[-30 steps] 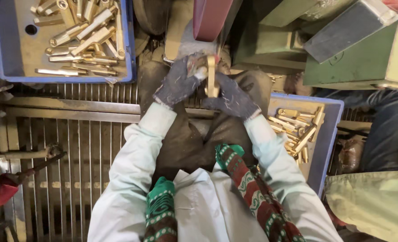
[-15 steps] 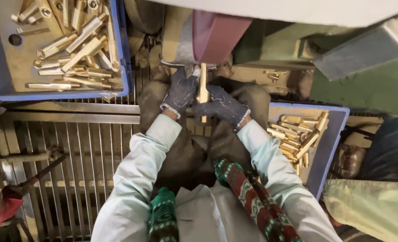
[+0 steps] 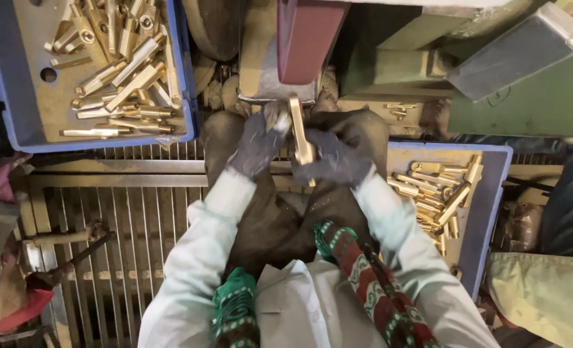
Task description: The person sits on the floor and repeatedly presses brass-colored metal parts against a rotating belt sander to smooth their surfaces. They handle the parts one at a time, turning them over to contact different sides, then place them into a blue bin.
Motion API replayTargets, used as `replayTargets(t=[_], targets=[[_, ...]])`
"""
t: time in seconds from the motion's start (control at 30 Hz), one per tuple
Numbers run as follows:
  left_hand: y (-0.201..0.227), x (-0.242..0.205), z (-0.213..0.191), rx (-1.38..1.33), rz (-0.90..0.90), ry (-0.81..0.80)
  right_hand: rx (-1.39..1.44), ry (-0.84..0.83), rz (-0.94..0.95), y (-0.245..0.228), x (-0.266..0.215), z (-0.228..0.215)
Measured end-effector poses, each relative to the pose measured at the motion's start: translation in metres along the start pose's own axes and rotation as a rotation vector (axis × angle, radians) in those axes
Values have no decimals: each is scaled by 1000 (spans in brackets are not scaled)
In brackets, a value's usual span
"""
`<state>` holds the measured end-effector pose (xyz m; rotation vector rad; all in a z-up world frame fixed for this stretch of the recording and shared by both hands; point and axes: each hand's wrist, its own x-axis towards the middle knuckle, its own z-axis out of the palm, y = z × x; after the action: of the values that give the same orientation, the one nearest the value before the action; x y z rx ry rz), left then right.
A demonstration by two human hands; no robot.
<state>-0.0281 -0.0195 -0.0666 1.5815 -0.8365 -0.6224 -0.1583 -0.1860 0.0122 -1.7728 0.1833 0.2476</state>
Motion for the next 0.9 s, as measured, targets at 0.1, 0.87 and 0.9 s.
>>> replayTargets(t=[0.1, 0.87, 0.9], targets=[[78, -41, -3, -243, -67, 99, -400, 225, -133, -11, -37, 35], [-42, 24, 30, -633, -556, 251, 356, 94, 276, -48, 20, 24], [-54, 27, 35, -731, -564, 262, 385, 109, 351, -52, 24, 20]])
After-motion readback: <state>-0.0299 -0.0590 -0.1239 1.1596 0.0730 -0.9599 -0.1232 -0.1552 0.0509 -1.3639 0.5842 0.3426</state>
